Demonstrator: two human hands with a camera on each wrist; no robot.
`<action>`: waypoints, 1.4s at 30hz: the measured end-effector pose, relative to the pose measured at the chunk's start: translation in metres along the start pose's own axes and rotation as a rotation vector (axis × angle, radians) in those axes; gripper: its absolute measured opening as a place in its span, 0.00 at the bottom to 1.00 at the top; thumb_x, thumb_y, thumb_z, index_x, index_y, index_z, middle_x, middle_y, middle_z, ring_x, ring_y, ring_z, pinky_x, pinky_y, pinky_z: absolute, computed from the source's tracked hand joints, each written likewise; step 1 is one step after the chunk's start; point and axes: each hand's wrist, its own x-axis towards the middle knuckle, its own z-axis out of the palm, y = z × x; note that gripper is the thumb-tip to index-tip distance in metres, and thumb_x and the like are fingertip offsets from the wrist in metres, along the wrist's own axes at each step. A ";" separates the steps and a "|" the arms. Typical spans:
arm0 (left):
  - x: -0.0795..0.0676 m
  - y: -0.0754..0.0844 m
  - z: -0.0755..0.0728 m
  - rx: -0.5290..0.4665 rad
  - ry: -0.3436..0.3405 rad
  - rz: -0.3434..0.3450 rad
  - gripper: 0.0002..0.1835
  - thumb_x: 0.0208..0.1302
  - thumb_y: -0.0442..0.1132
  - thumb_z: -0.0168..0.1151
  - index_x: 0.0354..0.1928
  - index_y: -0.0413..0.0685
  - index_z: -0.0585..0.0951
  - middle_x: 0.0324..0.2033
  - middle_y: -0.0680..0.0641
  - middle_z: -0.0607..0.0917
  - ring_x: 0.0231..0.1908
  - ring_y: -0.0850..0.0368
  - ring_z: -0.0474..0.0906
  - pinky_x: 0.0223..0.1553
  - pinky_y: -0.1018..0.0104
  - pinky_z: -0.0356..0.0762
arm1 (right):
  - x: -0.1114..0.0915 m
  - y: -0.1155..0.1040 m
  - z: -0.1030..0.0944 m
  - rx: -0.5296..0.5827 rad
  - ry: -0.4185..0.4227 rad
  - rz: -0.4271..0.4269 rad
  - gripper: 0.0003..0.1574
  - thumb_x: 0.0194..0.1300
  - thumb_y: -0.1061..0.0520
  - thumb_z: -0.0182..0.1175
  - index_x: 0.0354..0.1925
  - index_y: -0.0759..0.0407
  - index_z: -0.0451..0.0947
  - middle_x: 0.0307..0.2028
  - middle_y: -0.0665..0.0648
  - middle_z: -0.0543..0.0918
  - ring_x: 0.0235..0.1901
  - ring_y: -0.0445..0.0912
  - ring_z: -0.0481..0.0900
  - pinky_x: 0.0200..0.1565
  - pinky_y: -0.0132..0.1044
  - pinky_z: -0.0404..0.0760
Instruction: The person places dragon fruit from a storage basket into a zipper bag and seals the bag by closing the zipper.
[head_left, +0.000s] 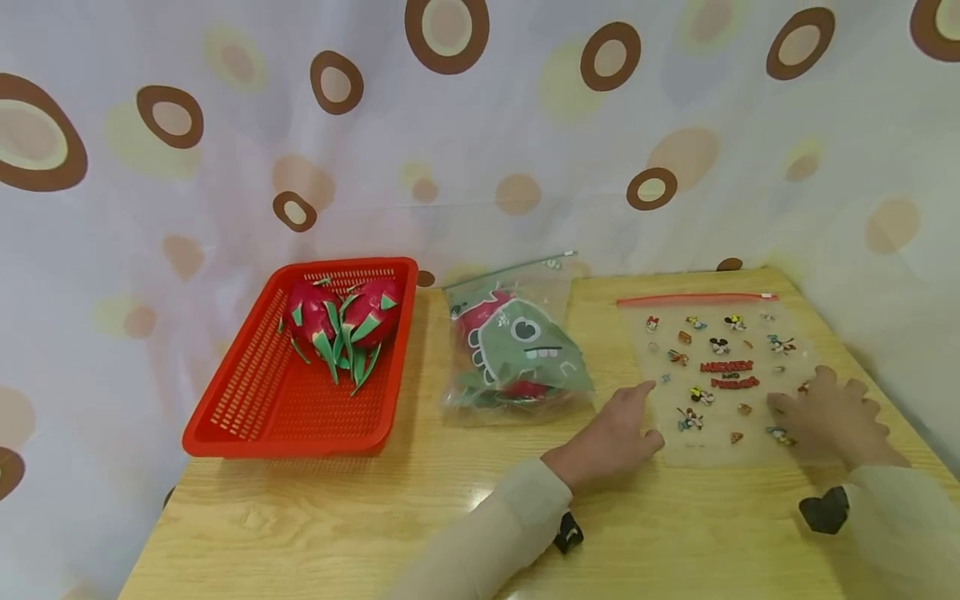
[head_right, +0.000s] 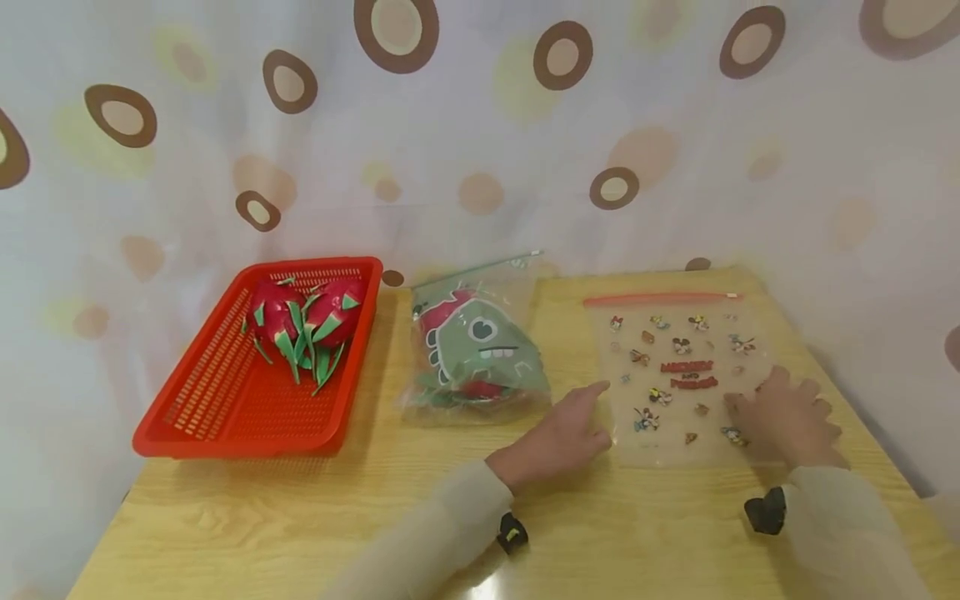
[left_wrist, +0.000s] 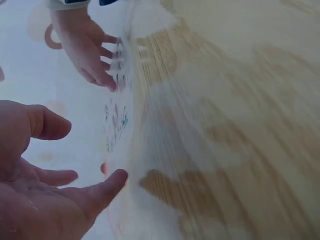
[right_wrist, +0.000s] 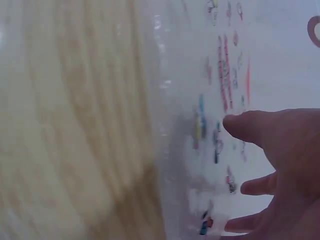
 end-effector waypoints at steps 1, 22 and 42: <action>0.002 0.000 0.003 -0.022 -0.010 -0.041 0.37 0.69 0.43 0.55 0.77 0.51 0.54 0.71 0.51 0.67 0.70 0.62 0.63 0.67 0.68 0.67 | 0.000 0.001 0.003 -0.011 -0.023 0.008 0.62 0.69 0.26 0.42 0.62 0.84 0.44 0.55 0.98 0.44 0.50 0.91 0.48 0.41 0.78 0.58; 0.015 -0.001 0.011 -0.751 0.173 -0.342 0.33 0.70 0.44 0.60 0.73 0.44 0.61 0.30 0.47 0.82 0.29 0.54 0.79 0.44 0.56 0.83 | -0.004 -0.004 0.020 0.299 0.204 -0.095 0.32 0.75 0.57 0.36 0.65 0.81 0.61 0.45 0.77 0.77 0.21 0.48 0.72 0.19 0.39 0.72; 0.004 0.013 -0.035 -0.941 0.250 -0.023 0.26 0.71 0.43 0.59 0.67 0.61 0.63 0.53 0.53 0.76 0.48 0.60 0.80 0.52 0.50 0.82 | -0.014 -0.025 0.006 0.742 0.380 -0.293 0.16 0.77 0.55 0.49 0.55 0.54 0.79 0.40 0.29 0.76 0.39 0.28 0.73 0.36 0.16 0.76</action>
